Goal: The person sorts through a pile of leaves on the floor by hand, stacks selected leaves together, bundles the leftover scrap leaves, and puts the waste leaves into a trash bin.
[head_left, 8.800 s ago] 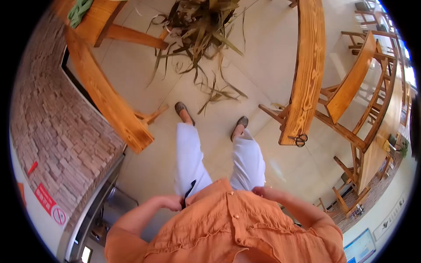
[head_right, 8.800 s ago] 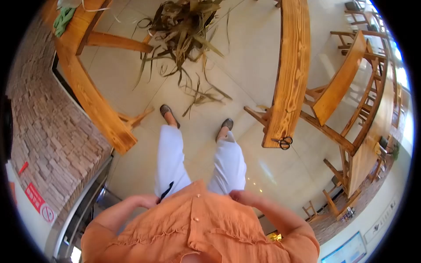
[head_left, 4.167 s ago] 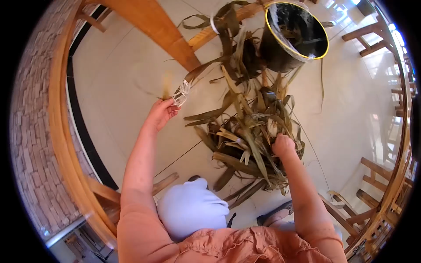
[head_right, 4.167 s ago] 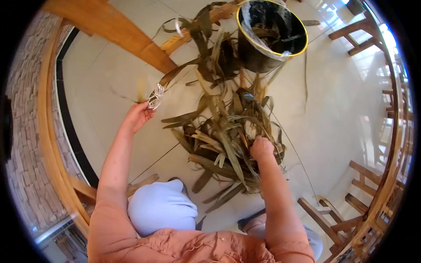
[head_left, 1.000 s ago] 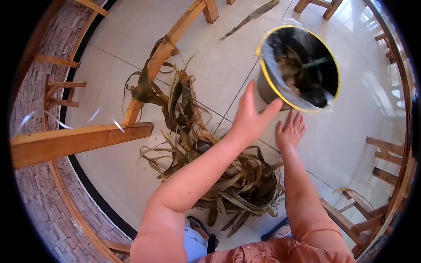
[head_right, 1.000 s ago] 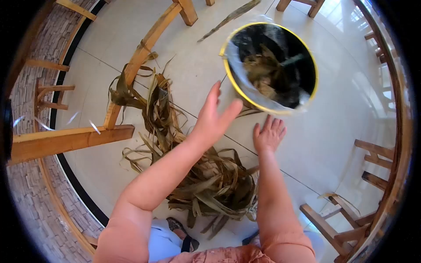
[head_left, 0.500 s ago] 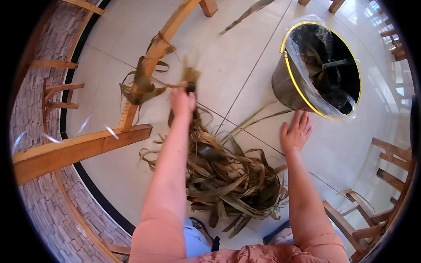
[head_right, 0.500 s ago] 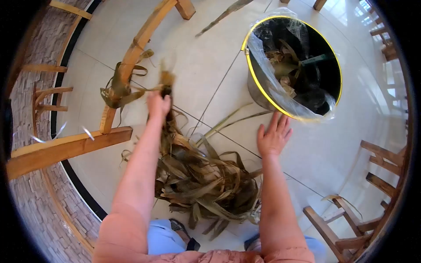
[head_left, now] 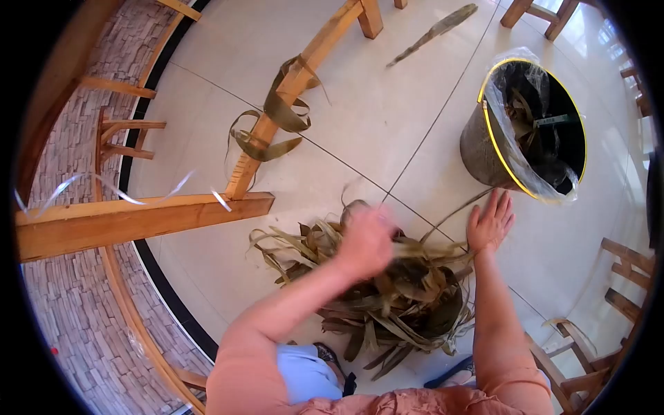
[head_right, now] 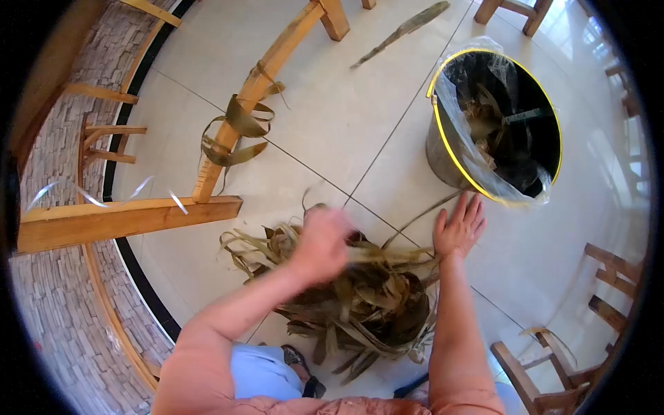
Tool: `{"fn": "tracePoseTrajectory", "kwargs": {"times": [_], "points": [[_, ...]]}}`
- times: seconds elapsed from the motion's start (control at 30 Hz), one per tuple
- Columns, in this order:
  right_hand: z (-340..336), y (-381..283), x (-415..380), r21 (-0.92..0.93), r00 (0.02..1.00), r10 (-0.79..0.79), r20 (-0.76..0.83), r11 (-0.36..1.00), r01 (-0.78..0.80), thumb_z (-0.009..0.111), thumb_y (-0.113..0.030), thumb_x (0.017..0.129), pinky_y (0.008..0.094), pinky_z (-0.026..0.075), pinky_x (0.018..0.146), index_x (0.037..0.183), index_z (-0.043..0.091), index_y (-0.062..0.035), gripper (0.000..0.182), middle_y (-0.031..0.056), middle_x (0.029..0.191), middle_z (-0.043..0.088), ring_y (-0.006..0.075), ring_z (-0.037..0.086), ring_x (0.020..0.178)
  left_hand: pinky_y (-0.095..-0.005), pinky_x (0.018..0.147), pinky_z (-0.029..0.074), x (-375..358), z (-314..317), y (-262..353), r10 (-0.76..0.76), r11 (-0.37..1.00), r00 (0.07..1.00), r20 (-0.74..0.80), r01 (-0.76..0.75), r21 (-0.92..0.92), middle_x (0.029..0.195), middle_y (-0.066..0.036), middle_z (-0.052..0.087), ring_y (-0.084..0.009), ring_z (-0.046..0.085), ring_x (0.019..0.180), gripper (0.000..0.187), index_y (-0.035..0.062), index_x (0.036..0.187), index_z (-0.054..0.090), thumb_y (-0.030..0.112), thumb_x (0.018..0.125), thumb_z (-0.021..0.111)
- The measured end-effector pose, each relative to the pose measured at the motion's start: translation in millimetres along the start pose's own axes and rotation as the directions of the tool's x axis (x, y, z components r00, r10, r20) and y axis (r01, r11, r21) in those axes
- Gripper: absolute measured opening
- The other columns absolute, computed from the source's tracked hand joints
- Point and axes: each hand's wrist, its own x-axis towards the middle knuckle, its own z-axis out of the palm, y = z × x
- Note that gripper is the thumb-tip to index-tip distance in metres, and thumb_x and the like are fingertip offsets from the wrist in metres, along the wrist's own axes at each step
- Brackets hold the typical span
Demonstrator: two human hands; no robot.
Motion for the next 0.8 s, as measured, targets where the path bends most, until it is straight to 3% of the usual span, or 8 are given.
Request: {"fn": "tracePoseTrajectory", "kwargs": {"times": [0.1,0.23,0.33,0.5,0.57,0.63,0.7,0.8], "points": [[0.4,0.4,4.8,-0.015,0.999,0.021,0.045,1.0,-0.02,0.047,-0.039,0.085,0.0514,0.009,0.11,0.143,0.026,-0.0098,0.068,0.017,0.149,0.02,0.0328,0.014,0.139,-0.0473,0.1,0.031,27.3,-11.7,-117.3,-0.017,0.946,0.837,-0.547,0.191,0.263,0.127,-0.022,0.043,-0.0388,0.039,0.118,0.055,0.001,0.122,0.044,0.014,0.072,0.062],[1.3,-0.3,5.3,-0.025,0.998,0.028,0.05,0.999,-0.027,0.047,-0.038,0.085,0.0511,0.01,0.11,0.142,0.027,-0.0088,0.067,0.0185,0.148,0.022,0.034,0.016,0.138,-0.0453,0.102,0.033,68.7,-41.7,-243.3,-0.579,0.677,0.591,-0.562,0.732,0.073,0.128,-0.022,0.046,-0.0363,0.043,0.121,0.061,0.0023,0.129,0.043,0.03,0.079,0.062],[2.9,1.2,7.8,-0.029,1.0,0.02,0.015,0.999,-0.02,0.048,-0.037,0.084,0.0513,0.011,0.11,0.142,0.028,-0.0088,0.067,0.0181,0.148,0.022,0.0349,0.016,0.137,-0.0432,0.096,0.039,80.9,-50.5,-267.1,-0.701,0.588,0.526,-0.481,0.809,0.028,0.121,-0.019,0.053,-0.0333,0.05,0.114,0.053,0.0047,0.123,0.049,0.035,0.081,0.06],[2.2,-1.2,3.8,-0.023,1.0,0.022,0.012,1.0,-0.021,0.048,-0.036,0.084,0.0506,0.01,0.11,0.142,0.028,-0.0107,0.066,0.0171,0.148,0.023,0.0335,0.016,0.138,-0.0415,0.079,0.046,57.9,-1.2,-225.6,-0.455,0.843,0.755,-0.471,0.536,0.044,0.094,-0.015,0.061,-0.0337,0.058,0.088,0.016,0.0059,0.097,0.057,0.008,0.082,0.051],[1.9,-1.0,5.8,-0.027,0.999,0.034,0.016,0.999,-0.034,0.047,-0.036,0.085,0.05,0.01,0.11,0.142,0.028,-0.0109,0.065,0.017,0.148,0.023,0.0325,0.016,0.138,-0.0416,0.078,0.046,43.6,17.0,-152.9,-0.537,0.835,0.831,-0.147,0.499,-0.231,0.089,-0.021,0.06,-0.0361,0.058,0.086,0.014,0.0022,0.09,0.058,0.008,0.083,0.047],[2.1,-1.4,5.7,-0.025,0.999,0.042,0.02,0.999,-0.041,0.047,-0.036,0.085,0.0499,0.01,0.11,0.142,0.028,-0.0106,0.065,0.0169,0.148,0.023,0.0322,0.016,0.138,-0.0403,0.075,0.047,15.0,17.9,-76.2,-0.364,0.919,0.876,0.315,0.394,-0.033,0.08,-0.019,0.059,-0.0341,0.059,0.082,0.013,0.0032,0.084,0.062,0.012,0.082,0.053],[5.4,1.3,8.1,-0.023,1.0,0.012,-0.01,1.0,-0.012,0.047,-0.036,0.085,0.0502,0.01,0.11,0.142,0.029,-0.0104,0.064,0.017,0.147,0.024,0.0329,0.016,0.138,-0.0414,0.072,0.047,-8.3,1.5,-53.4,0.08,0.997,0.943,0.322,-0.07,-0.044,0.076,-0.016,0.058,-0.0327,0.059,0.078,0.013,0.0054,0.081,0.062,0.017,0.081,0.056],[6.9,2.1,4.0,-0.004,0.999,-0.013,-0.033,1.0,0.013,0.048,-0.036,0.085,0.051,0.011,0.11,0.141,0.03,-0.0091,0.065,0.0174,0.146,0.025,0.0338,0.017,0.137,-0.043,0.071,0.045,16.7,-4.3,-109.4,-0.314,0.948,0.909,-0.275,0.283,-0.145,0.084,-0.016,0.056,-0.0349,0.056,0.083,0.017,0.0049,0.09,0.057,0.019,0.081,0.057]]}}
